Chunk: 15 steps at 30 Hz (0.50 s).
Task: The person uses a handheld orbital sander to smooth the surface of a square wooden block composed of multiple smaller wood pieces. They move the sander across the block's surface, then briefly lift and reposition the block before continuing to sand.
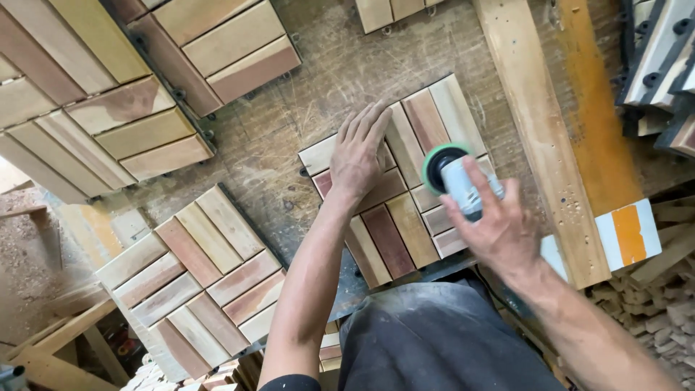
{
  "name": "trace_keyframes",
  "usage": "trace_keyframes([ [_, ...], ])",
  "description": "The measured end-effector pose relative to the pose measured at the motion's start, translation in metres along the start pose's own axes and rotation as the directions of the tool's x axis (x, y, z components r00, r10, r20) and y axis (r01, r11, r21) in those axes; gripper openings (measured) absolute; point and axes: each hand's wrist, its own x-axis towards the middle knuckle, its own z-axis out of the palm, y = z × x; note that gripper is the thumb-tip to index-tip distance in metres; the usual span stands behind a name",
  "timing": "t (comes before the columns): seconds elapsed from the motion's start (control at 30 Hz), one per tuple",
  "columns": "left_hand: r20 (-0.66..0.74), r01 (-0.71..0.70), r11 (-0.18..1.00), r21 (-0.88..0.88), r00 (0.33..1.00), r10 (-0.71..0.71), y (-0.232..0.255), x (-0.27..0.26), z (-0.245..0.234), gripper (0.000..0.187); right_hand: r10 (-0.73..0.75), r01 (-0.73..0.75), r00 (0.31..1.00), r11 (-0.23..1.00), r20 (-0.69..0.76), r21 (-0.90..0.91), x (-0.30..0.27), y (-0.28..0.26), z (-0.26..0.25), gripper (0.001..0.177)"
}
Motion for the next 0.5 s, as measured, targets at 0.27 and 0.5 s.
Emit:
trace_keyframes([
  [0.27, -0.041, 0.146, 0.987, -0.069, 0.988, -0.149, -0.002, 0.005, 0.008, 0.070, 0.185, -0.179, 0.969, 0.982, 0.164, -0.055, 0.079, 0.008, -0.054, 0.080],
  [0.5, -0.154, 0.238, 0.961, -0.138, 0.954, -0.258, -0.001, 0.000, 0.004, 0.057, 0.094, -0.094, 0.995, 0.996, 0.022, -0.013, 0.124, -0.023, -0.025, 0.074],
])
